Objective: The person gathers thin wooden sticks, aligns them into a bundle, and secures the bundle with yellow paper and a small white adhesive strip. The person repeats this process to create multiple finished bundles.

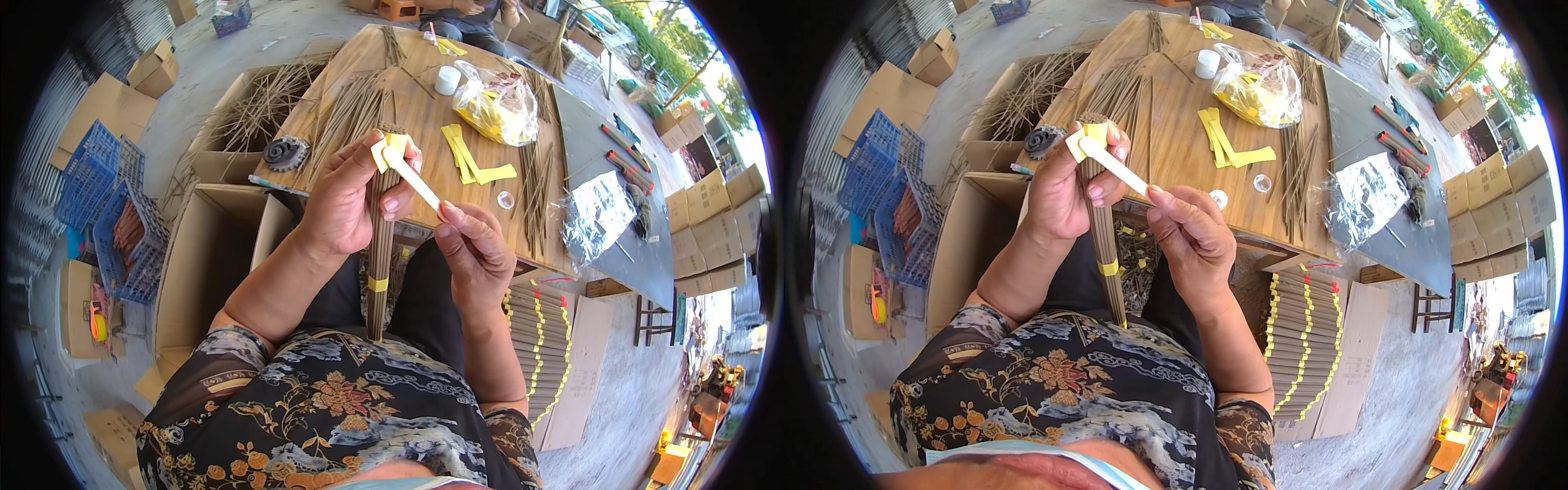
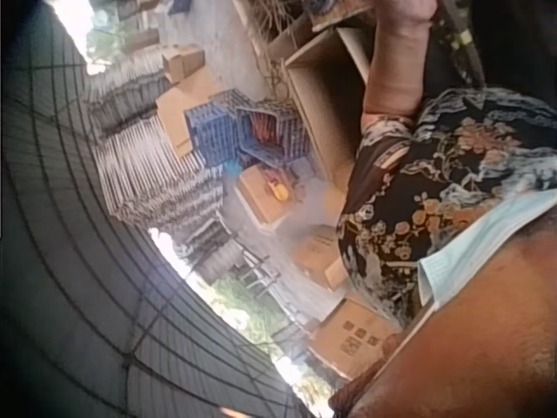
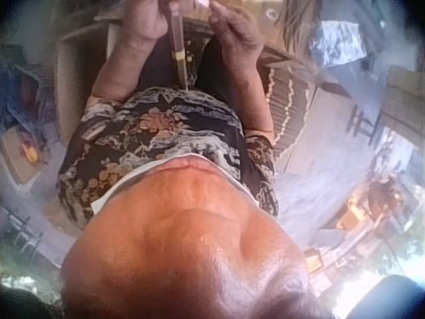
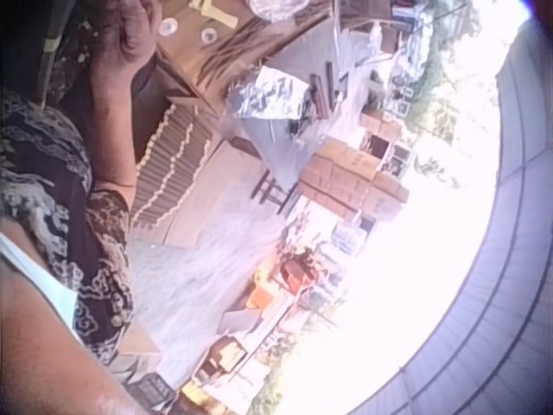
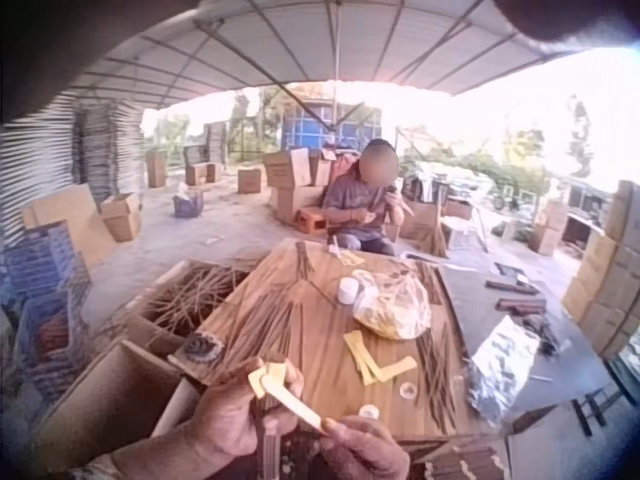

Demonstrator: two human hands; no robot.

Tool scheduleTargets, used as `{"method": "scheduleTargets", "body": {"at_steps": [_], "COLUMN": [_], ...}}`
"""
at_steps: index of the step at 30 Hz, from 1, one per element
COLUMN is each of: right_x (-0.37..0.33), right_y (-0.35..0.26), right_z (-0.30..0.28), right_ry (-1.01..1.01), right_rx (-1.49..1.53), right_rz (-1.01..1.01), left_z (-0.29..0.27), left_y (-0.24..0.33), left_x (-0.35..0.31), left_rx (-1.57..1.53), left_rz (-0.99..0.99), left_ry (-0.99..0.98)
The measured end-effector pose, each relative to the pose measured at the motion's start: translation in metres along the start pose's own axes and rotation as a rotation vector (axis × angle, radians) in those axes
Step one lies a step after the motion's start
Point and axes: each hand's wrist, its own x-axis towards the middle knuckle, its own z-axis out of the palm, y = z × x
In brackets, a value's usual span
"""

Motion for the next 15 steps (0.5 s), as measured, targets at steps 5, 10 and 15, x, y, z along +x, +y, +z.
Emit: {"method": "scheduleTargets", "body": {"at_steps": [5,10,15], "right_x": [0.0040,0.0033,0.0071], "right_y": [0.0017,0.0010,0.0006], "right_z": [0.0023,-0.0012,0.0014], "right_ry": [0.010,-0.016,0.001], "right_rx": [-0.023,-0.107,-0.027], "right_rz": [-0.018,-0.061,-0.055], "left_z": [0.0006,-0.0036,-0.0014], "left_y": [-0.0030,-0.0011,-0.0034], "left_x": [-0.0025,-0.0011,-0.0027], "left_rx": [-0.015,-0.053,-0.062], "left_rz": [-0.006,-0.028,-0.028], "left_ry": [0.025,-0.004,0.005]}}
